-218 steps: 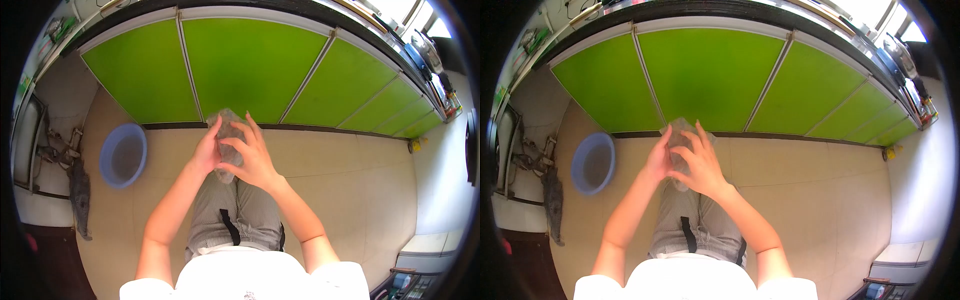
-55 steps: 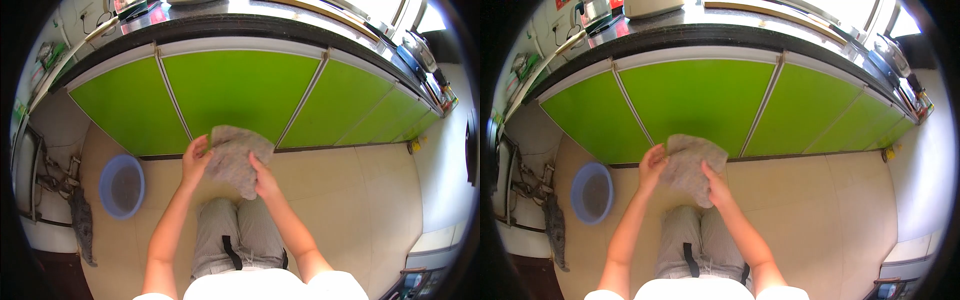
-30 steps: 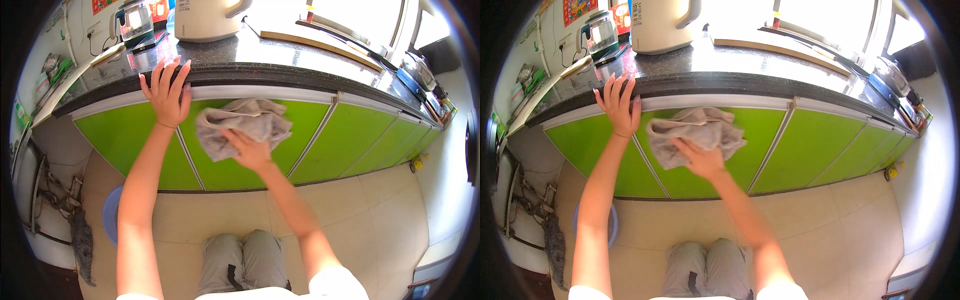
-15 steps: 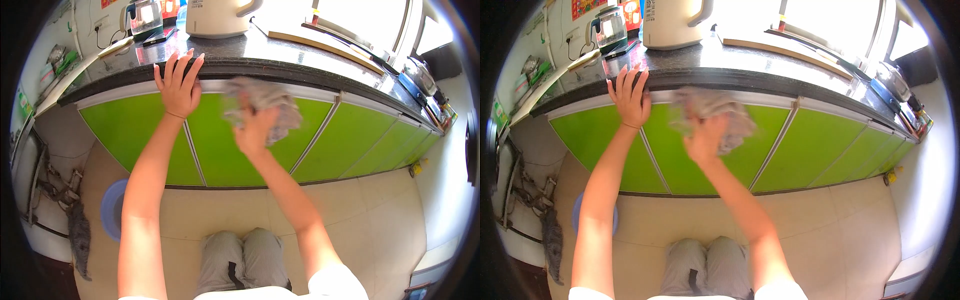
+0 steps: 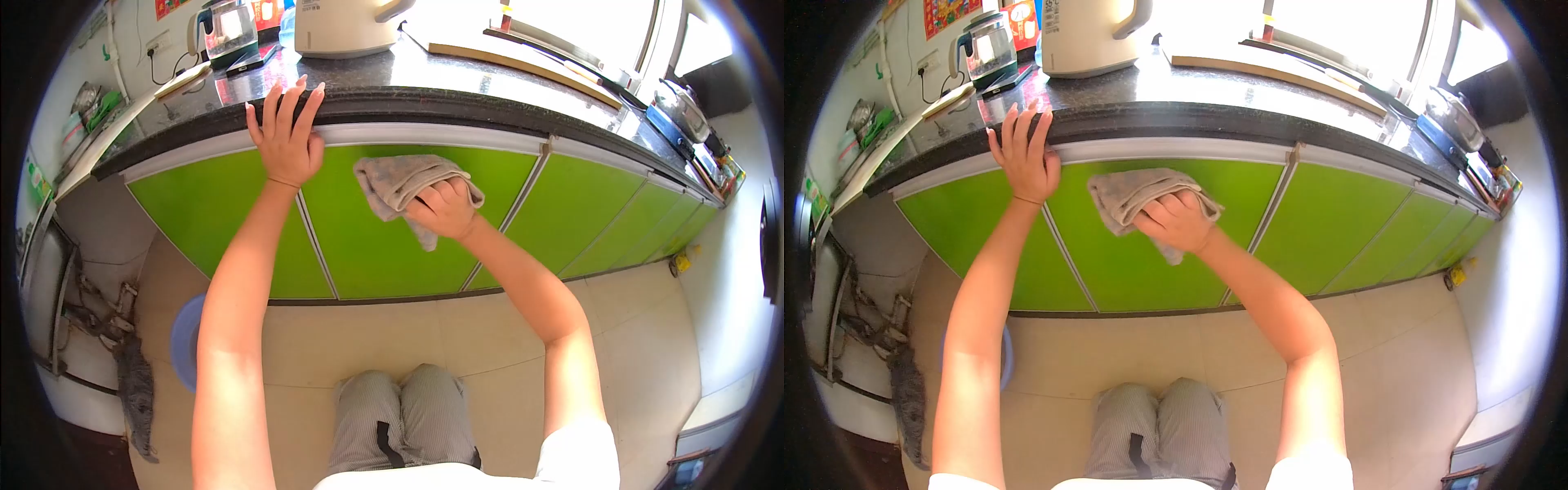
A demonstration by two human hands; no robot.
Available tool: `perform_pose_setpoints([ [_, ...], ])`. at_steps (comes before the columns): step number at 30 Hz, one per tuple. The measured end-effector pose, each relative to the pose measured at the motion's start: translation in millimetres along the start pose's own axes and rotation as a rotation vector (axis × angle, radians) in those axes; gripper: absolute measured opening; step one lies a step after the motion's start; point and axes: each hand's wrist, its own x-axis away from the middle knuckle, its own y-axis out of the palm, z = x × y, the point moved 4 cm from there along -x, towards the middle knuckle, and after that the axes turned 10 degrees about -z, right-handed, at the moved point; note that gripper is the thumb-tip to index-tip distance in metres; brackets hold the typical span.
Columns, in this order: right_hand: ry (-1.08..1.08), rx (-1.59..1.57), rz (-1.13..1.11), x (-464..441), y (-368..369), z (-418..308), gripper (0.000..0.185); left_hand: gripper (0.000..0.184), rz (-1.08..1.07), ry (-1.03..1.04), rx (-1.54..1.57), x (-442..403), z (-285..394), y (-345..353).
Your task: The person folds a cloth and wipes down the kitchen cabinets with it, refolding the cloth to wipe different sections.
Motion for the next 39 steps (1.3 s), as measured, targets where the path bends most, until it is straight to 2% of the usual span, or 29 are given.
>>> perform_pose_setpoints([
  [4,-0.21,-0.017,0.166,-30,-1,-2,0.024,0.059,-0.022,-0.002,-0.026,1,-1,0],
  [7,-0.2,0.076,0.063,-45,13,-11,0.032,0.057,-0.044,0.015,-0.03,2,-2,1],
  [8,-0.22,0.166,0.059,-41,21,-11,0.046,0.057,-0.049,0.015,-0.032,2,-2,1],
  [11,-0.02,0.023,-0.159,-47,16,-2,0.063,0.058,-0.03,-0.016,-0.007,1,-1,1],
  [14,0.108,-0.269,-0.42,-57,9,11,0.074,0.056,-0.041,0.013,-0.003,1,2,-2],
  [17,0.021,-0.258,-0.507,-53,12,4,0.078,0.056,-0.021,0.019,-0.018,0,2,-1],
  [20,-0.239,-0.44,-0.558,-35,27,-14,0.071,0.056,-0.006,0.019,-0.019,2,1,1],
  [23,-0.439,-0.077,-0.428,0,49,-31,0.061,0.056,-0.003,0.013,-0.037,2,1,3],
  [24,-0.436,-0.071,-0.389,0,46,-28,0.059,0.056,-0.005,0.013,-0.044,2,1,3],
  [26,-0.427,-0.054,-0.313,1,39,-18,0.054,0.055,0.0,0.023,-0.05,3,1,4],
  [29,-0.163,-0.127,-0.391,-12,14,3,0.052,0.058,0.027,0.014,-0.039,1,0,4],
  [33,0.309,-0.138,-0.135,-17,29,-26,0.051,0.055,-0.029,0.022,-0.045,2,-1,2],
  [34,0.411,-0.167,-0.168,-22,31,-39,0.056,0.056,-0.045,0.018,-0.068,2,-2,4],
  [37,0.358,-0.302,-0.214,-22,59,-79,0.061,0.056,0.009,0.034,-0.038,3,-3,6],
  [39,0.115,-0.414,-0.357,-10,80,-100,0.057,0.058,0.025,0.035,-0.028,3,-4,6],
])
